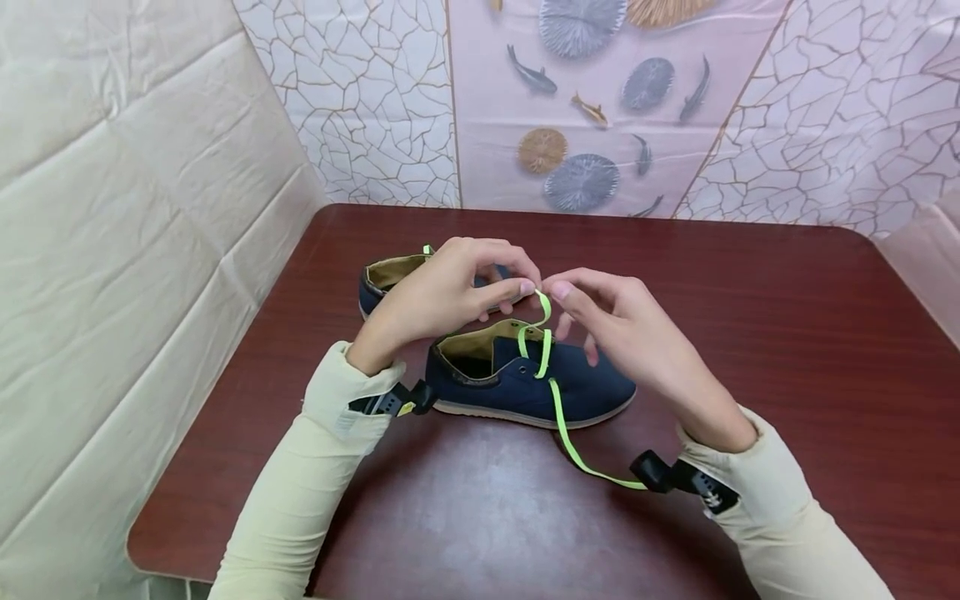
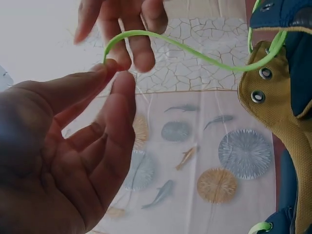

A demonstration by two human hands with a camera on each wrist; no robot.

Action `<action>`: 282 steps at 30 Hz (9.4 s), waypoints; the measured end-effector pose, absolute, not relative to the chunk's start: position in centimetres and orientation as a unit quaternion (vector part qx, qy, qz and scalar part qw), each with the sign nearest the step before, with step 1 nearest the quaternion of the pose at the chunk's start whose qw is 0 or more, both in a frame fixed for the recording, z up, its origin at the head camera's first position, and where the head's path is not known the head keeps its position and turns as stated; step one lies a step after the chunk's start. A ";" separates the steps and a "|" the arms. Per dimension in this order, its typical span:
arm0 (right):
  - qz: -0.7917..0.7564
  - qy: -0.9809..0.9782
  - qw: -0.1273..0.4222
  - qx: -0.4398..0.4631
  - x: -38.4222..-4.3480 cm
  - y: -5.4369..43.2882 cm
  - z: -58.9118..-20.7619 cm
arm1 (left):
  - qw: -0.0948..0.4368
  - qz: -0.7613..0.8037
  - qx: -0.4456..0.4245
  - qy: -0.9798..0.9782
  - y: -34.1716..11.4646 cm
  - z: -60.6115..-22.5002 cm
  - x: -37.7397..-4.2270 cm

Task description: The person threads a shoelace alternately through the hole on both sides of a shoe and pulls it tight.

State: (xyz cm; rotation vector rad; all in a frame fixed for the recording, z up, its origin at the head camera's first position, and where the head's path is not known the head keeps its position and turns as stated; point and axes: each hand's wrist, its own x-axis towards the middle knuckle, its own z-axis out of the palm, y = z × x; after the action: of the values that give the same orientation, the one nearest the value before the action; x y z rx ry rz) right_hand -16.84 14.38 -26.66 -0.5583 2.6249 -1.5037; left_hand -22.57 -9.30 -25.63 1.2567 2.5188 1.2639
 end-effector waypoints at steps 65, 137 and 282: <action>-0.501 0.841 0.182 -0.088 -19.9 12.6 -32.3 | 0.128 0.227 0.336 0.905 -8.2 -29.9 -25.9; -0.360 0.914 0.098 -0.157 -19.3 11.9 -31.9 | 0.242 0.454 0.194 0.836 -9.1 -30.6 -26.8; -0.477 0.793 0.291 -0.242 -18.7 17.2 -27.4 | 0.138 0.157 0.440 0.873 -5.0 -28.7 -21.4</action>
State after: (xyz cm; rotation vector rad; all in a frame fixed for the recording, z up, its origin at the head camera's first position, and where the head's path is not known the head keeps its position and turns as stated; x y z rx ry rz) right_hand -18.71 17.22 -27.45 -0.6440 2.1152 -1.2722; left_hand -21.36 -4.99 -28.73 1.2718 2.5259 0.4538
